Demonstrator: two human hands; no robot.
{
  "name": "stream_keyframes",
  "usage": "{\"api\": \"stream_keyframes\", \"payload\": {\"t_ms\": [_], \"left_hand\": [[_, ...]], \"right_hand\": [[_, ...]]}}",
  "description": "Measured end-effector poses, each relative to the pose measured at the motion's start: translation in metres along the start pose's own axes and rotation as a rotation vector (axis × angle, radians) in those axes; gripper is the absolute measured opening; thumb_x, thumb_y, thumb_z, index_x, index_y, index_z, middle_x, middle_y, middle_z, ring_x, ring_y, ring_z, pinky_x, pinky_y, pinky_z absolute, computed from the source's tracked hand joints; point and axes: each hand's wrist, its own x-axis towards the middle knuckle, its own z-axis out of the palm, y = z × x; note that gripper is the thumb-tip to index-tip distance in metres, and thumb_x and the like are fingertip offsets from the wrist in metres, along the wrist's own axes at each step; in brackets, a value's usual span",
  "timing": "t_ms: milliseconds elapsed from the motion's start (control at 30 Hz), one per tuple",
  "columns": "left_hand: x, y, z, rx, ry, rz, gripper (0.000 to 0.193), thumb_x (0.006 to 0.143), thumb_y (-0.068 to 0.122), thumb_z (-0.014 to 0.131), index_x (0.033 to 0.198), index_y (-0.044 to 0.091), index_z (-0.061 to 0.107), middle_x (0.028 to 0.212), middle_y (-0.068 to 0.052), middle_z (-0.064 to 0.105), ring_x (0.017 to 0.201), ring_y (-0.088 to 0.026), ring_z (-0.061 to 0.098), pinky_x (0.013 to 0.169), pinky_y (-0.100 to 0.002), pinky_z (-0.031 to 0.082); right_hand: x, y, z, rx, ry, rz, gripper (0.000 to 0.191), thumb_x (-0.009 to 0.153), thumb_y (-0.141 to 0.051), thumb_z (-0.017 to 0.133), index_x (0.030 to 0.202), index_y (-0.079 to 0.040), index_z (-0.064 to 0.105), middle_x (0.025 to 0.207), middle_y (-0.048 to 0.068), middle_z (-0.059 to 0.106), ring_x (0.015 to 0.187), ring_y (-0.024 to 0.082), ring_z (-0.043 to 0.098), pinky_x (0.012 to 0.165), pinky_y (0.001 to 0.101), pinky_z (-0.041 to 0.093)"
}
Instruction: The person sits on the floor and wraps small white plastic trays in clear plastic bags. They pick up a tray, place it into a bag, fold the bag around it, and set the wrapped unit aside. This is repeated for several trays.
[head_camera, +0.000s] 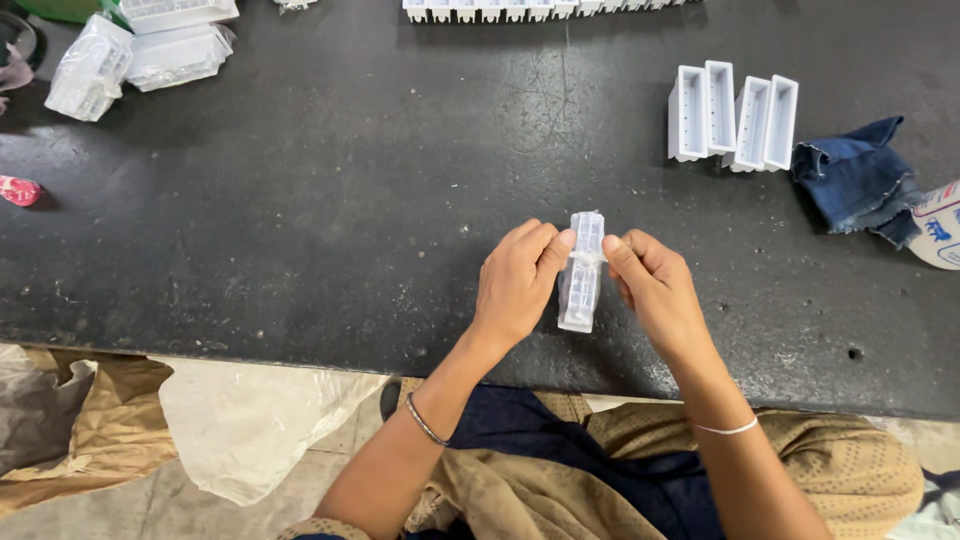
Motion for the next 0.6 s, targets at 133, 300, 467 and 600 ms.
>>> {"api": "stream_keyframes", "payload": {"t_ms": [133,300,467,600], "left_hand": [[0.001,-0.001,0.000,-0.037,-0.040,-0.045,0.038,0.104,0.034,0.055,0.081,0.004,0.063,0.077,-0.008,0.064,0.070,-0.027,0.064,0.063,-0.040,0.047],[0.002,-0.015,0.005,-0.157,-0.093,-0.155,0.042,0.102,0.038,0.056,0.079,0.005,0.066,0.070,-0.007,0.065,0.058,-0.019,0.060,0.057,-0.036,0.046],[0.003,-0.035,0.017,-0.420,-0.190,-0.354,0.050,0.103,0.041,0.057,0.070,0.004,0.061,0.059,0.000,0.054,0.055,-0.009,0.048,0.052,-0.030,0.041],[0.002,-0.039,0.020,-0.482,-0.181,-0.448,0.055,0.104,0.043,0.058,0.067,0.002,0.059,0.057,0.002,0.050,0.053,-0.008,0.044,0.050,-0.028,0.038]], "right_hand": [[0.004,0.006,-0.005,0.173,-0.060,0.108,0.036,0.103,-0.034,0.060,0.075,-0.013,0.053,0.062,-0.008,0.041,0.054,0.005,0.036,0.048,0.0238,0.028],[0.004,0.010,-0.010,0.332,-0.137,0.183,0.034,0.103,-0.033,0.059,0.076,-0.013,0.054,0.061,-0.008,0.041,0.054,0.005,0.036,0.049,0.0221,0.028],[0.002,0.015,-0.011,0.543,-0.232,0.351,0.035,0.103,-0.034,0.057,0.074,-0.013,0.054,0.057,-0.007,0.041,0.048,0.007,0.038,0.044,0.0223,0.029],[-0.003,0.020,-0.006,0.506,-0.194,0.295,0.041,0.105,-0.037,0.056,0.071,-0.013,0.052,0.055,-0.006,0.041,0.047,0.007,0.039,0.043,0.0227,0.030]]}}
